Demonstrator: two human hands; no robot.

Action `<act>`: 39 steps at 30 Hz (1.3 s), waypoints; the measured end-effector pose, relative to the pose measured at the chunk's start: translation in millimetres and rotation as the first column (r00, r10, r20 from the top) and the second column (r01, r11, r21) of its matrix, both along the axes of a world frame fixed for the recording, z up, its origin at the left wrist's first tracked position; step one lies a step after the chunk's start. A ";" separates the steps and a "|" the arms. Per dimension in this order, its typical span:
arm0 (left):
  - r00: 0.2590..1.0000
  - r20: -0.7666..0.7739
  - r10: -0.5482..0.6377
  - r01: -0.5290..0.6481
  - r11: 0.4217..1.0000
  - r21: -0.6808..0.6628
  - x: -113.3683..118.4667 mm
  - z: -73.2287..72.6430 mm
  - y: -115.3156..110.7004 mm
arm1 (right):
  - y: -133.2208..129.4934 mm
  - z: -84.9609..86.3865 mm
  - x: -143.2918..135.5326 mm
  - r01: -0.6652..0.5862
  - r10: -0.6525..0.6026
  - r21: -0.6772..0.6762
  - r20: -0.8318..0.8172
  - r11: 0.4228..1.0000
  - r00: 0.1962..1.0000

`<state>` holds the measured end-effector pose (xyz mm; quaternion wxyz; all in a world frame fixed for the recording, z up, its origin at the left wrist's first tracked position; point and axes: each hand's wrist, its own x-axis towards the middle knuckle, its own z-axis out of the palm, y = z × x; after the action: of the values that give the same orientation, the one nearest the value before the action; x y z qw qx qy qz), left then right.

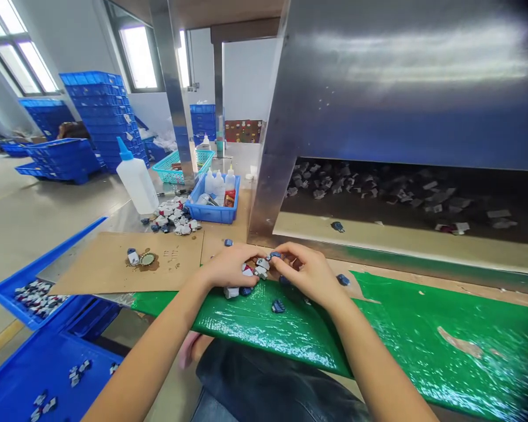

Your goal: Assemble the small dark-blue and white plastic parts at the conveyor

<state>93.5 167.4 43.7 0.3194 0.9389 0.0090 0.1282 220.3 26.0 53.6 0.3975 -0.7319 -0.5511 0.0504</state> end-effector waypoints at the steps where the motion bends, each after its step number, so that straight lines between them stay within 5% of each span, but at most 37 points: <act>1: 1.000 0.000 0.023 -0.023 0.999 -0.025 -0.3 0.7 -0.9 | 0.1 0.0 0.1 -0.005 0.005 0.001 -0.002 1.000 1.000; 13: 0.975 0.186 0.118 -0.063 0.959 -0.277 5.7 -5.7 -4.0 | -0.9 1.2 -3.8 0.007 0.005 0.055 -0.215 0.998 0.977; 20: 0.964 0.132 0.231 -0.111 0.801 -0.589 9.1 -4.9 -5.6 | -0.4 0.4 -5.3 -0.011 0.022 0.041 -0.285 0.999 0.958; 25: 0.982 0.031 0.185 -0.096 0.635 -0.766 10.7 -0.3 -10.1 | 0.7 -3.1 -4.9 -0.014 0.039 0.068 -0.395 0.998 0.918; 31: 0.993 0.070 0.093 -0.037 0.821 -0.569 8.1 -1.8 -12.7 | 2.8 -3.7 -6.9 -0.085 0.118 0.097 -0.419 0.992 0.900; 39: 0.999 0.049 -0.007 0.027 0.907 -0.420 4.1 -3.6 -9.5 | 2.9 3.0 -8.6 -0.079 0.074 -0.004 -0.294 0.997 0.953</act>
<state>97.6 158.0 40.1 0.5153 0.8449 0.0209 0.1421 211.7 28.9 56.6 0.4671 -0.6974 -0.5135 0.1783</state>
